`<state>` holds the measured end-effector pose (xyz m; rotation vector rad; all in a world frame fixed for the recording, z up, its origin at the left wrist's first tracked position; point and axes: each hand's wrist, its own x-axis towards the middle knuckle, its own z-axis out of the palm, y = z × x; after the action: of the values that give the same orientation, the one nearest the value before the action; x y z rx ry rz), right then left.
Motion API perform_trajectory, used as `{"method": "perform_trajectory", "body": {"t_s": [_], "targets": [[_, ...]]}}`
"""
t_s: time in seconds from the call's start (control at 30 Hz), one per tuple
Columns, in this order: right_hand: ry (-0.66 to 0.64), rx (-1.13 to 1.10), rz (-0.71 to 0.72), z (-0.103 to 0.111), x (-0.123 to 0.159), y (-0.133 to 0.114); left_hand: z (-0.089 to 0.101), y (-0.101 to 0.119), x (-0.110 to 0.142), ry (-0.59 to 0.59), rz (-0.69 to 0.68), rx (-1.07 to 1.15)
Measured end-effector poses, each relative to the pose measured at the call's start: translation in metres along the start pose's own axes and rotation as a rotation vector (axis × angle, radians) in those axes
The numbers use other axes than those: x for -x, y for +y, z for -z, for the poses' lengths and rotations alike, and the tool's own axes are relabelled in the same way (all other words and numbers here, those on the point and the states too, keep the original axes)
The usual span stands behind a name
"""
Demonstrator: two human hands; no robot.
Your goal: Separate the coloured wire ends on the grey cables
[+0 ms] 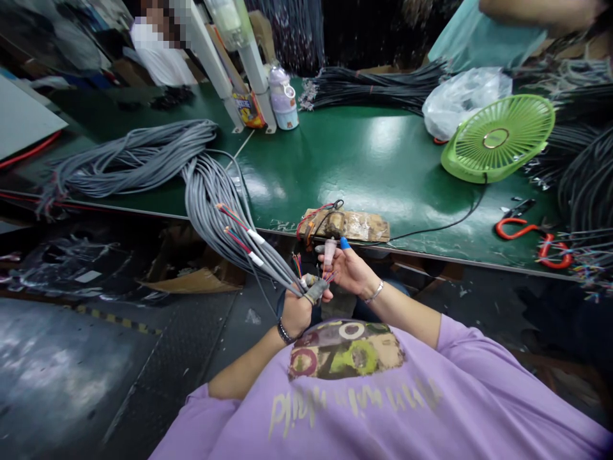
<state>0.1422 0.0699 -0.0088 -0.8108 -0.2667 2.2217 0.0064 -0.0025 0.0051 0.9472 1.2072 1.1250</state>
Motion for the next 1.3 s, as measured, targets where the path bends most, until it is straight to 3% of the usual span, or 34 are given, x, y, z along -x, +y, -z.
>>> {"method": "perform_trajectory", "body": {"t_s": [0.17, 0.5, 0.83, 1.1, 1.3], "targets": [[0.053, 0.047, 0.059, 0.003, -0.001, 0.003, -0.002, -0.002, 0.000, 0.059, -0.021, 0.012], [0.076, 0.028, 0.023, -0.005, -0.004, -0.001, -0.010, -0.005, -0.007, 0.122, -0.027, 0.027], [0.084, -0.105, 0.021, -0.005, 0.000, 0.004, -0.004, -0.011, -0.003, 0.079, -0.024, -0.034], [-0.053, 0.180, 0.006, 0.010, 0.021, 0.011, 0.003, -0.013, 0.004, 0.070, -0.039, -0.065], [-0.101, 0.490, 0.174, 0.000, 0.035, 0.018, 0.005, -0.008, 0.002, -0.013, -0.006, -0.143]]}}
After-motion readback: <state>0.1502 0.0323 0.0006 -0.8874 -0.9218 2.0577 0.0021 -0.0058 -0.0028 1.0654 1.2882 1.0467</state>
